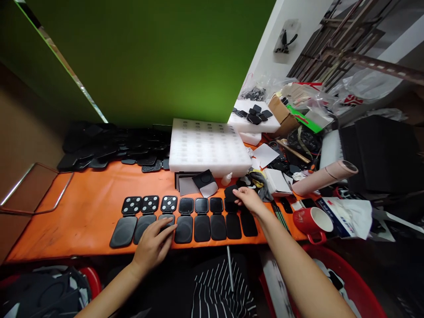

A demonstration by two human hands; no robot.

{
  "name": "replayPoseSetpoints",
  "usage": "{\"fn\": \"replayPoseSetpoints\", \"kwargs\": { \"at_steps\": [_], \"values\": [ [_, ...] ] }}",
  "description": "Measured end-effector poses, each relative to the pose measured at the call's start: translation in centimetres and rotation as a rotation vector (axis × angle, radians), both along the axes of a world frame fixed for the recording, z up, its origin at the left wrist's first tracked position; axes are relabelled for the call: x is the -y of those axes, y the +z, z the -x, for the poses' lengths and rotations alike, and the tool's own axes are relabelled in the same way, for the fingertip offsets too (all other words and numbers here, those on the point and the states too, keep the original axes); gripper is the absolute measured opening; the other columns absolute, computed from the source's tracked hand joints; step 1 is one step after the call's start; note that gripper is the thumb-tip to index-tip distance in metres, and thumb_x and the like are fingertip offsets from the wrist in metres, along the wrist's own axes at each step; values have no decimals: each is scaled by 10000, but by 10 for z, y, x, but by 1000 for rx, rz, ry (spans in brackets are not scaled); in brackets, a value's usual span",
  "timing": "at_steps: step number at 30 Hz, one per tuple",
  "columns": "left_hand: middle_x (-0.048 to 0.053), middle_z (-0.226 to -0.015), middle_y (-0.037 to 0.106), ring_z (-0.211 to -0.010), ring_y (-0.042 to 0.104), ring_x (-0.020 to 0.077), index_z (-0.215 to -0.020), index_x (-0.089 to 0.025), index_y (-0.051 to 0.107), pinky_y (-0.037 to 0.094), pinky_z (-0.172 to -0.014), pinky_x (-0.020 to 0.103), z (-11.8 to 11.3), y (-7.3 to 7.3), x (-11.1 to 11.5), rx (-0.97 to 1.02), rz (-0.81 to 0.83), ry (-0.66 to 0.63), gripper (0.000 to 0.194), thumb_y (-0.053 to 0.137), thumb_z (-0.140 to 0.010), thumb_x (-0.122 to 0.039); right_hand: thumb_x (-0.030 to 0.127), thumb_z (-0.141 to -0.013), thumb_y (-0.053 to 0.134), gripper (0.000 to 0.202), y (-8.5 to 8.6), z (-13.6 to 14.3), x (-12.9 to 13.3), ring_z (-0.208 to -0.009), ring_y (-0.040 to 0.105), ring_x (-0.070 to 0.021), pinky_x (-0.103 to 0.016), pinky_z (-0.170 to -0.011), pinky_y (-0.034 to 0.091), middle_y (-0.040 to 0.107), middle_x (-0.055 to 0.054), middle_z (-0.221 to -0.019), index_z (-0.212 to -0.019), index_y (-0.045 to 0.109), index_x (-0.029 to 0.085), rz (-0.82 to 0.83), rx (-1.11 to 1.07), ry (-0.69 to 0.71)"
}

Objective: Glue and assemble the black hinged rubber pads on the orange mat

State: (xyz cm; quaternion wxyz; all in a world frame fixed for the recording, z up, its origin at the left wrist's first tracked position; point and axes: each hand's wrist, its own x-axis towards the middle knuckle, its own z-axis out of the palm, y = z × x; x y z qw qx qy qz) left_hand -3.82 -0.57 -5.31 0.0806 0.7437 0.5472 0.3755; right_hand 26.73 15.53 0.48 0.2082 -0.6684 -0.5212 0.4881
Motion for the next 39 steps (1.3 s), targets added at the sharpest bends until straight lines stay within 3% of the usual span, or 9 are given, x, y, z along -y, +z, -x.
{"fn": "replayPoseSetpoints", "kwargs": {
  "at_steps": [5,7,10,13,17,20,23,29,39],
  "values": [
    [70,-972,689,-876,638,197,-1009,-181,662,517,-779,313,-38,24,-15,526,474,-37,261,512,-843,-317,610,-676,600,446,-5,72,57,-509,537,-119,-221,-493,392,534,24,-533,-640,463,187,109,-302,157],
    [49,-827,692,-755,629,182,-889,-152,670,504,-680,279,-45,27,-20,672,628,-44,281,509,-836,-377,597,-731,543,426,-6,92,71,-542,534,-123,-229,-517,397,530,23,-562,-652,491,181,82,-293,274],
    [7,-625,608,-611,558,149,-670,-145,610,428,-561,236,-37,24,-19,682,710,20,340,502,-824,-428,501,-779,531,370,-3,105,80,-576,498,-116,-226,-538,371,517,24,-583,-608,509,174,-69,-134,458],
    [-20,-548,519,-563,503,132,-583,-163,525,365,-517,222,-17,23,-11,560,697,55,390,468,-838,-452,442,-773,559,311,3,109,78,-527,474,-104,-218,-506,348,520,34,-546,-617,509,177,-20,-100,517],
    [0,-602,560,-609,545,159,-639,-182,538,410,-560,253,9,25,-3,265,589,105,387,369,-902,-410,457,-722,601,299,2,120,66,-500,520,-115,-229,-513,405,594,15,-560,-680,465,194,184,-289,428],
    [58,-874,678,-863,622,216,-851,-189,614,485,-771,347,20,22,-2,8,462,27,302,355,-923,-327,461,-691,613,311,-8,138,53,-526,540,-126,-248,-545,424,617,-5,-597,-671,453,196,171,-337,384],
    [78,-1172,634,-1127,557,234,-1052,-192,596,426,-975,431,24,11,-4,-127,362,-53,283,355,-931,-280,438,-720,572,276,-24,159,39,-528,492,-115,-236,-534,377,567,17,-582,-644,485,188,15,-266,450],
    [98,-1171,639,-1148,556,212,-1202,-151,525,447,-986,413,23,-8,-4,-185,279,-13,339,336,-937,-245,349,-781,477,236,-51,183,25,-555,427,-119,-235,-546,322,481,38,-556,-607,465,190,-165,-15,615],
    [91,-1142,656,-1106,586,216,-1156,-149,559,464,-972,412,22,-9,-4,-167,256,20,312,369,-922,-230,359,-810,450,268,-54,183,26,-582,456,-128,-239,-570,325,507,32,-582,-600,419,196,-219,56,621]
  ]
}}
